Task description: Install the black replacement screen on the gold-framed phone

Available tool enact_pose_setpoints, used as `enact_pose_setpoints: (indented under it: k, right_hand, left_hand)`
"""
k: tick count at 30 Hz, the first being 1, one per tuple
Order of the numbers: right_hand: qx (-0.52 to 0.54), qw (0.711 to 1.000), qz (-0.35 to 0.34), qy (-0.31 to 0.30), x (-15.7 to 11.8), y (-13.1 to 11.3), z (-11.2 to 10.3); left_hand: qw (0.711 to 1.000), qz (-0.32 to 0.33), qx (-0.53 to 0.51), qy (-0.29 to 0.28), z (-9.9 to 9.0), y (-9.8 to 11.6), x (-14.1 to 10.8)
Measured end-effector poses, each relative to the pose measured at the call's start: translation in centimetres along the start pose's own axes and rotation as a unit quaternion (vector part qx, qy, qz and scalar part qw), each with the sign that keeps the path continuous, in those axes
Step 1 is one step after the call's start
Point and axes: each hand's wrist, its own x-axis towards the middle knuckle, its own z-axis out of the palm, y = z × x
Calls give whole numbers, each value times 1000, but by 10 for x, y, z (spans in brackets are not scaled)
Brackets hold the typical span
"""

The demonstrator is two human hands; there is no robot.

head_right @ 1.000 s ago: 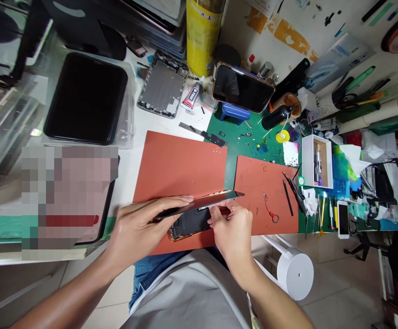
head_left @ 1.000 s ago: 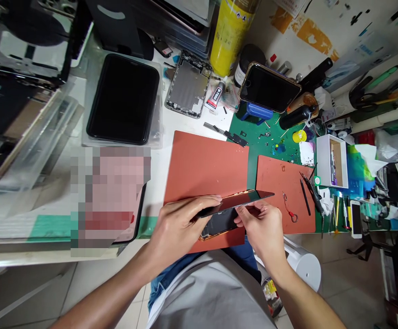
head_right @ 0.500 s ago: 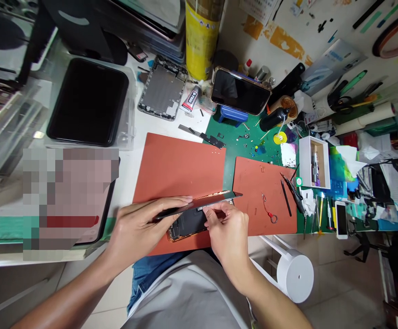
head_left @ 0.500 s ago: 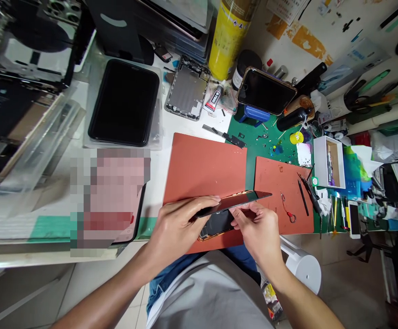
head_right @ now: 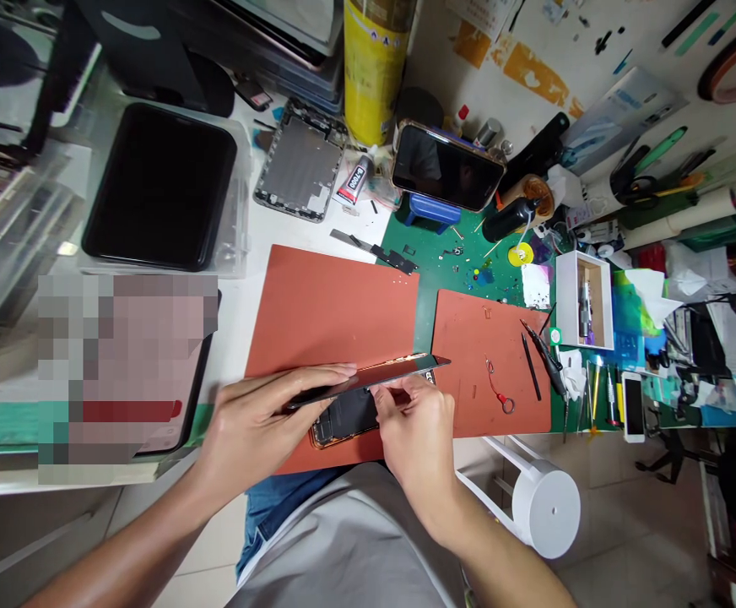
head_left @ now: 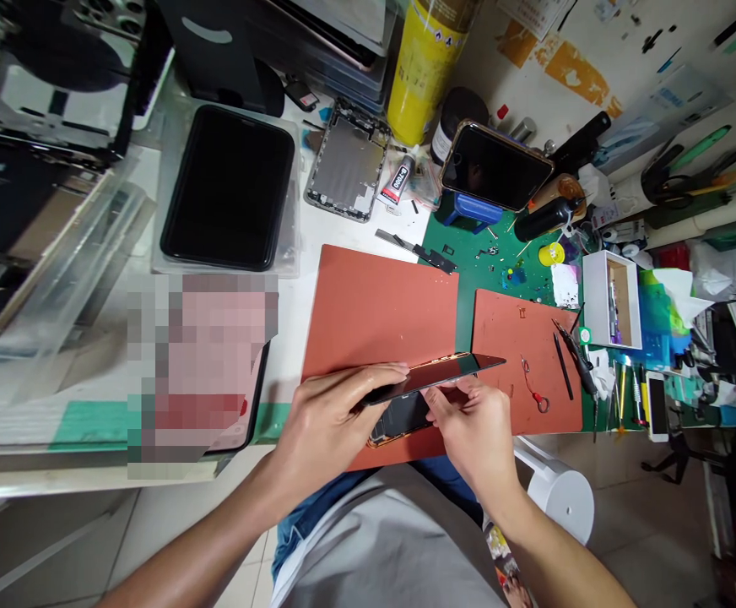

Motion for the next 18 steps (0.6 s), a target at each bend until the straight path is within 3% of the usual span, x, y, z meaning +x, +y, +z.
enact_pose_setpoints:
  k: [5,9,18]
  right_hand:
    - [53,998,26,3,-1,3,-3]
    - [128,989,52,52,1,7,-13]
    - [140,984,63,85,8,8,-12]
  left_hand:
    - [1000,-1,3,1,-1,-1,1]
    - [1000,-9,1,2,-1,-2,0]
    - [1000,-31,-1,1,0,-2,-2]
